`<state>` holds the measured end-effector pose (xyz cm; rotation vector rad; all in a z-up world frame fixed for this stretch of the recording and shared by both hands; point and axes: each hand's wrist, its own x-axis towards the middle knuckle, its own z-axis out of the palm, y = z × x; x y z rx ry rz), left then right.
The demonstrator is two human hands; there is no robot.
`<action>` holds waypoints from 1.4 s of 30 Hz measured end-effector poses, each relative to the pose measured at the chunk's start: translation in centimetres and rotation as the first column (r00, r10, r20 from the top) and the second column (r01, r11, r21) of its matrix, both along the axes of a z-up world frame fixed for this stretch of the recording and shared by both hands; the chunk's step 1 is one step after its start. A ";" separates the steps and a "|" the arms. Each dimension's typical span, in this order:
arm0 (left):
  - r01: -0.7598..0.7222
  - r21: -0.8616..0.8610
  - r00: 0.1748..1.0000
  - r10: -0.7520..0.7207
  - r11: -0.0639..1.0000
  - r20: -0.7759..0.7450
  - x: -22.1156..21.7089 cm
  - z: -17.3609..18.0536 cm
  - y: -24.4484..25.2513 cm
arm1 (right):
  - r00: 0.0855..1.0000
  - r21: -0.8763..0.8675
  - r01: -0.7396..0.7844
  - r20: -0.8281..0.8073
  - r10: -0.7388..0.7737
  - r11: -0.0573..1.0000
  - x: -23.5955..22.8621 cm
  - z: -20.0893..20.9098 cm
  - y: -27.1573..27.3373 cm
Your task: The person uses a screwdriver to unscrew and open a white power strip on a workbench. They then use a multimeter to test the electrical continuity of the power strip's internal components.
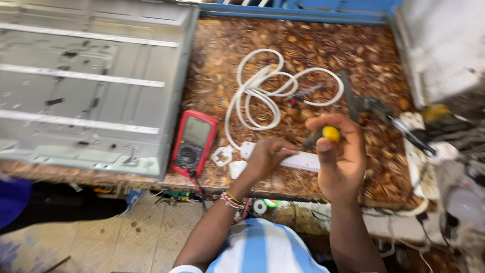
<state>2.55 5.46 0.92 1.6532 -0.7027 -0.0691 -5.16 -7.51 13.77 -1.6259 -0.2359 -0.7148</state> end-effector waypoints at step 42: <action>0.234 0.163 0.964 -0.251 0.958 0.092 1.2 -1.4 1.8 | 0.967 0.319 -0.248 0.027 0.253 0.915 4.1 -3.2 -1.1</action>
